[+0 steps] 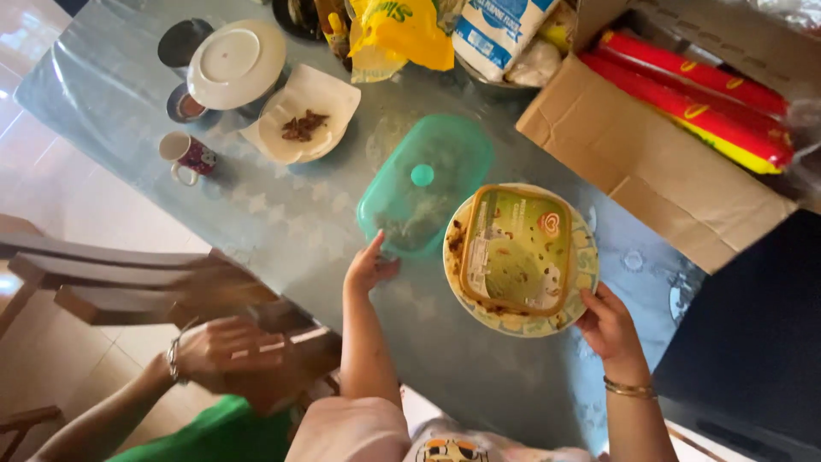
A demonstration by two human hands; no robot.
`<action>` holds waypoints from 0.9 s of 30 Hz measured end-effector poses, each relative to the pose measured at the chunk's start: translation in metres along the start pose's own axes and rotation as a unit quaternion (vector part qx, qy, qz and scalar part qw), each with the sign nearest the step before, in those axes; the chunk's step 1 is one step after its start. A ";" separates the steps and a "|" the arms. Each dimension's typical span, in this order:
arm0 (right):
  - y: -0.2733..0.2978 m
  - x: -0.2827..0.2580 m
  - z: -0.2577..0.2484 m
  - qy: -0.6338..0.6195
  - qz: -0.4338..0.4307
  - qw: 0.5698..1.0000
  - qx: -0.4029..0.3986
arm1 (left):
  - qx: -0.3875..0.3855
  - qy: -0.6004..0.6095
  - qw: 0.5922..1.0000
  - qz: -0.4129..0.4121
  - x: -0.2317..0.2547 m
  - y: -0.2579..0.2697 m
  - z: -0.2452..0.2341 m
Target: Wiping a dining table with a cloth and moving dishes.
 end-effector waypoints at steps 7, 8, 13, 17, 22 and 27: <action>0.017 -0.007 0.011 0.032 -0.017 0.999 -0.004 | -0.010 0.067 0.996 0.053 -0.002 0.009 0.024; 0.011 -0.001 0.003 0.020 -0.028 0.999 -0.026 | 0.064 0.060 0.993 0.077 -0.001 0.004 0.020; 0.017 -0.005 0.068 0.029 -0.007 0.999 -0.015 | 0.493 0.009 0.785 0.374 0.062 0.017 0.000; 0.011 -0.003 0.104 0.001 -0.036 0.998 -0.052 | 0.312 0.146 0.765 0.544 0.159 0.083 0.038; 0.005 0.002 0.138 -0.045 -0.066 0.995 -0.065 | 0.275 0.001 0.762 0.587 0.188 0.127 0.065; 0.007 -0.011 0.192 -0.093 -0.137 0.982 -0.094 | -0.024 -0.011 0.924 0.382 0.110 0.117 0.119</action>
Point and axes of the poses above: each hand's wrist, its own y-axis away from the middle knuckle, its own z-axis out of the palm, x = y × z, the point moved 5 cm from there along -y, towards the middle knuckle, and after that the axes turned 4 degrees about x, right-handed, at the moved point
